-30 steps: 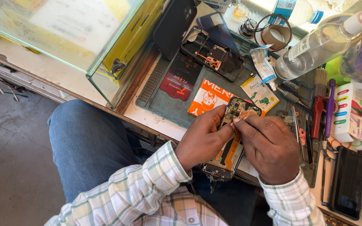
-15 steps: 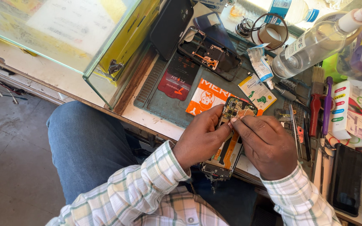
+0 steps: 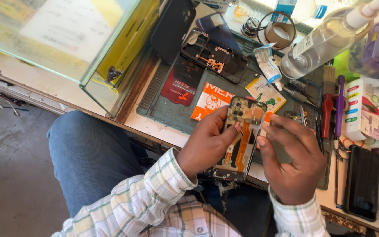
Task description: The person disassembles a mobile phone by removing the back panel, handles internal components including a circuit board and cables, and applies adhesive from a tube to the internal frame.
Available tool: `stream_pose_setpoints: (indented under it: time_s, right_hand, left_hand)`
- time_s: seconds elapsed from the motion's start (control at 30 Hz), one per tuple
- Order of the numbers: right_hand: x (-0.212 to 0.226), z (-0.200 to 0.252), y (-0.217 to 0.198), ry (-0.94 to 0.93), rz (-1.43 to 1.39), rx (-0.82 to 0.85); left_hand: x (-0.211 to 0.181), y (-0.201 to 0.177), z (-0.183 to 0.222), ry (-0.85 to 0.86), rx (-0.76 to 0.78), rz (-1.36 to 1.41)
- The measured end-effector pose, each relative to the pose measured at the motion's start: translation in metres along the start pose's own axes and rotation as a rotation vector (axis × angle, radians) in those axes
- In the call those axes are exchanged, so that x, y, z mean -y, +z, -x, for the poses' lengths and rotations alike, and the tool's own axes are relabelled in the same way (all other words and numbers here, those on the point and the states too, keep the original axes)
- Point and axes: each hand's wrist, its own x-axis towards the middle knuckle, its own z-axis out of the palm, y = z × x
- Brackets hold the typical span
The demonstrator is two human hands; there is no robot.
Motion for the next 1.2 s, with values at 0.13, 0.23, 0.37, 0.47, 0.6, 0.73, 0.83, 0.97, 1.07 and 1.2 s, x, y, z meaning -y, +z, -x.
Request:
stream_pose_setpoints:
  time_s: [0.13, 0.23, 0.37, 0.47, 0.6, 0.73, 0.83, 0.97, 1.07, 1.2]
  right_hand:
    - [0.007, 0.018, 0.007, 0.308, -0.299, 0.009]
    - [0.007, 0.03, 0.013, 0.49, -0.415, 0.076]
    - [-0.008, 0.036, 0.02, 0.564, -0.695, 0.13]
    - [-0.015, 0.039, 0.023, 0.738, -0.817, 0.159]
    - [-0.022, 0.043, 0.023, 0.774, -0.87, 0.15]
    - [-0.027, 0.042, 0.021, 0.738, -0.923, 0.133]
    - [-0.025, 0.04, 0.016, 0.7, -0.899, 0.081]
    - [-0.013, 0.03, 0.008, 0.505, -0.509, 0.036]
    - [0.003, 0.023, -0.002, 0.29, -0.095, 0.01]
    - [0.017, 0.016, -0.009, -0.003, 0.232, -0.004]
  left_hand:
    - [-0.002, 0.002, -0.003, 0.035, -0.072, 0.084]
    - [-0.006, 0.004, -0.002, 0.023, -0.103, 0.163]
    - [-0.007, 0.004, 0.0, 0.089, -0.093, 0.124]
    - [-0.008, 0.004, 0.0, 0.064, -0.102, 0.148]
    - [-0.008, 0.002, 0.0, 0.037, -0.094, 0.201]
    - [-0.014, -0.003, -0.001, 0.021, -0.039, 0.174]
    - [-0.022, -0.006, -0.005, -0.122, -0.013, 0.139]
    - [-0.03, -0.001, -0.002, -0.165, -0.045, 0.064]
    - [-0.034, 0.003, 0.001, -0.104, -0.014, -0.003]
    - [-0.04, 0.002, 0.001, -0.132, 0.007, 0.006]
